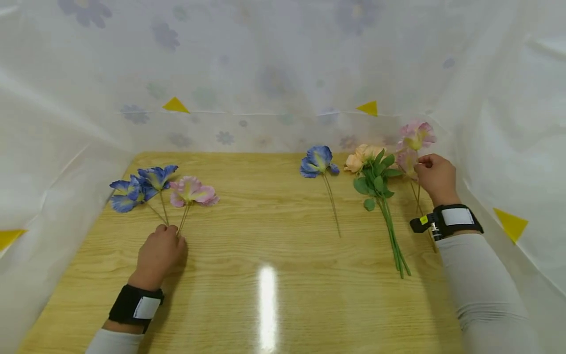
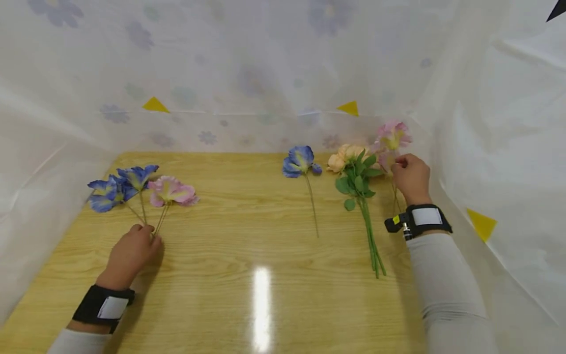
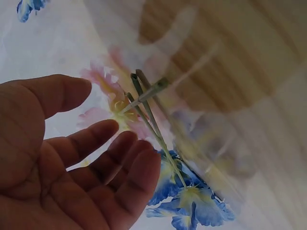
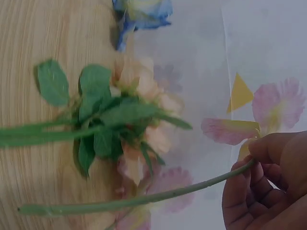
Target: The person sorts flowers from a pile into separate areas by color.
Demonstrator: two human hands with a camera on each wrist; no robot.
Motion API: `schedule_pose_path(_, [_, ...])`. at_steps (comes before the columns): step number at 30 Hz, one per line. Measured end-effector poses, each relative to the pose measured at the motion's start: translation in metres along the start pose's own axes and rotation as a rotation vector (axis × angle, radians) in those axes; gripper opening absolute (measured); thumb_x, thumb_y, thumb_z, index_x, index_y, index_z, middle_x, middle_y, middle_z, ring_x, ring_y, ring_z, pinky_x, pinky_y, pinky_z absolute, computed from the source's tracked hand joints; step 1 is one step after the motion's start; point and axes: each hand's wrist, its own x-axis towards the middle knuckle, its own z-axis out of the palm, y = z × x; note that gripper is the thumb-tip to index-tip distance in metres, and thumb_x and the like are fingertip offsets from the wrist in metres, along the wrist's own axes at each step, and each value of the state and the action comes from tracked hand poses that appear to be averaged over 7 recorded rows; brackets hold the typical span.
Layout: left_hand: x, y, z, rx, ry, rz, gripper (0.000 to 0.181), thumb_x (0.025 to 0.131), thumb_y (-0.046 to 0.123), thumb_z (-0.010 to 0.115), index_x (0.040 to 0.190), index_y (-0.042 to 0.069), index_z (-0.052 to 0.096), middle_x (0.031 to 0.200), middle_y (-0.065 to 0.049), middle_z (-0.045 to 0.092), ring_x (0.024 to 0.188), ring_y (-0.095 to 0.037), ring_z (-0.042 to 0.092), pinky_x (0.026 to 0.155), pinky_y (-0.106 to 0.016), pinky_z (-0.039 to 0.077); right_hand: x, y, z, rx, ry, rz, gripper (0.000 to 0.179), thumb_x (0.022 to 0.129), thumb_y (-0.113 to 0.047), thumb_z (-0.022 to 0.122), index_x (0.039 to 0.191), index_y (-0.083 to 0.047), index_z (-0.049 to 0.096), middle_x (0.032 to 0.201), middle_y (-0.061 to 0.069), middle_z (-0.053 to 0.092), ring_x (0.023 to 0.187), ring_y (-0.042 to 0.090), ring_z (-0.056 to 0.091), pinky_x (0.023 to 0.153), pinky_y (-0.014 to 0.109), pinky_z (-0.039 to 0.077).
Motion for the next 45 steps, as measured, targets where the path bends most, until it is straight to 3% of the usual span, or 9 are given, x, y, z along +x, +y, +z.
schedule_pose_path(8, [0.001, 0.004, 0.000, 0.002, -0.071, -0.024, 0.027, 0.094, 0.007, 0.059, 0.108, -0.016, 0.057, 0.096, -0.032, 0.057, 0.085, -0.048, 0.061, 0.072, -0.057, 0.050, 0.009, 0.050, 0.001, -0.212, 0.069, -0.074, 0.025, 0.093, -0.006, 0.052, 0.104, 0.015, 0.061, 0.094, 0.035, 0.063, 0.082, 0.052, 0.057, 0.071, 0.060, 0.043])
schedule_pose_path(13, [0.002, 0.006, 0.001, 0.010, -0.071, -0.024, 0.017, 0.091, -0.001, 0.059, 0.100, -0.015, 0.057, 0.089, -0.029, 0.056, 0.082, -0.047, 0.060, 0.069, -0.055, 0.050, 0.000, 0.073, 0.015, -0.220, -0.015, -0.020, 0.025, 0.095, -0.009, 0.056, 0.100, 0.014, 0.062, 0.090, 0.034, 0.064, 0.079, 0.050, 0.058, 0.070, 0.059, 0.044])
schedule_pose_path(18, [0.003, 0.006, 0.003, 0.029, -0.053, -0.006, 0.010, 0.091, -0.010, 0.050, 0.094, -0.016, 0.057, 0.084, -0.027, 0.056, 0.080, -0.047, 0.060, 0.068, -0.055, 0.050, -0.009, 0.077, 0.022, -0.192, -0.030, -0.002, 0.025, 0.092, -0.008, 0.058, 0.097, 0.015, 0.064, 0.089, 0.034, 0.064, 0.079, 0.049, 0.059, 0.071, 0.060, 0.046])
schedule_pose_path(24, [0.003, 0.004, 0.002, 0.019, -0.026, 0.013, 0.008, 0.088, -0.011, 0.050, 0.089, -0.013, 0.058, 0.079, -0.026, 0.057, 0.077, -0.048, 0.060, 0.068, -0.057, 0.050, -0.014, 0.081, 0.026, -0.179, -0.065, 0.001, 0.025, 0.092, -0.010, 0.058, 0.088, 0.014, 0.065, 0.089, 0.033, 0.065, 0.068, 0.042, 0.058, 0.061, 0.051, 0.045])
schedule_pose_path(29, [0.004, 0.001, 0.000, -0.034, -0.055, -0.006, 0.019, 0.087, -0.011, 0.050, 0.101, -0.015, 0.061, 0.090, -0.031, 0.062, 0.086, -0.050, 0.061, 0.074, -0.058, 0.050, -0.019, 0.080, 0.025, -0.150, -0.061, -0.014, 0.036, 0.092, -0.012, 0.052, 0.057, -0.003, 0.052, 0.050, 0.012, 0.049, 0.045, 0.024, 0.040, 0.047, 0.036, 0.030])
schedule_pose_path(32, [0.004, 0.000, -0.001, -0.073, -0.069, -0.017, 0.028, 0.086, -0.009, 0.051, 0.110, -0.016, 0.061, 0.099, -0.034, 0.063, 0.092, -0.051, 0.061, 0.077, -0.059, 0.050, -0.022, 0.079, 0.024, -0.136, -0.052, -0.006, 0.043, 0.091, -0.013, 0.049, 0.049, -0.012, 0.040, 0.042, -0.003, 0.030, 0.041, 0.020, 0.031, 0.044, 0.033, 0.025])
schedule_pose_path(36, [0.004, -0.001, -0.002, -0.151, -0.097, -0.045, 0.037, 0.086, -0.005, 0.050, 0.121, -0.017, 0.057, 0.093, -0.026, 0.064, 0.073, -0.037, 0.061, 0.065, -0.047, 0.049, -0.023, 0.076, 0.026, -0.146, 0.012, 0.006, 0.040, 0.093, -0.014, 0.050, 0.055, -0.009, 0.043, 0.044, -0.003, 0.032, 0.043, 0.022, 0.034, 0.046, 0.035, 0.026])
schedule_pose_path(39, [0.004, -0.001, -0.002, -0.230, -0.097, -0.061, 0.040, 0.089, -0.001, 0.049, 0.126, -0.014, 0.054, 0.084, -0.015, 0.061, 0.060, -0.022, 0.049, 0.057, -0.037, 0.039, -0.024, 0.068, 0.031, -0.130, 0.103, 0.008, 0.034, 0.096, -0.016, 0.054, 0.065, 0.000, 0.053, 0.051, 0.010, 0.046, 0.051, 0.031, 0.045, 0.051, 0.039, 0.031])
schedule_pose_path(45, [0.004, 0.010, -0.002, -0.401, -0.056, -0.091, 0.044, 0.098, 0.006, 0.047, 0.139, -0.007, 0.045, 0.095, -0.016, 0.062, 0.059, -0.018, 0.051, 0.053, -0.033, 0.039, -0.029, 0.029, 0.050, 0.026, 0.130, -0.013, 0.031, 0.097, -0.017, 0.053, 0.100, 0.009, 0.069, 0.086, 0.026, 0.064, 0.071, 0.035, 0.054, 0.062, 0.041, 0.039])
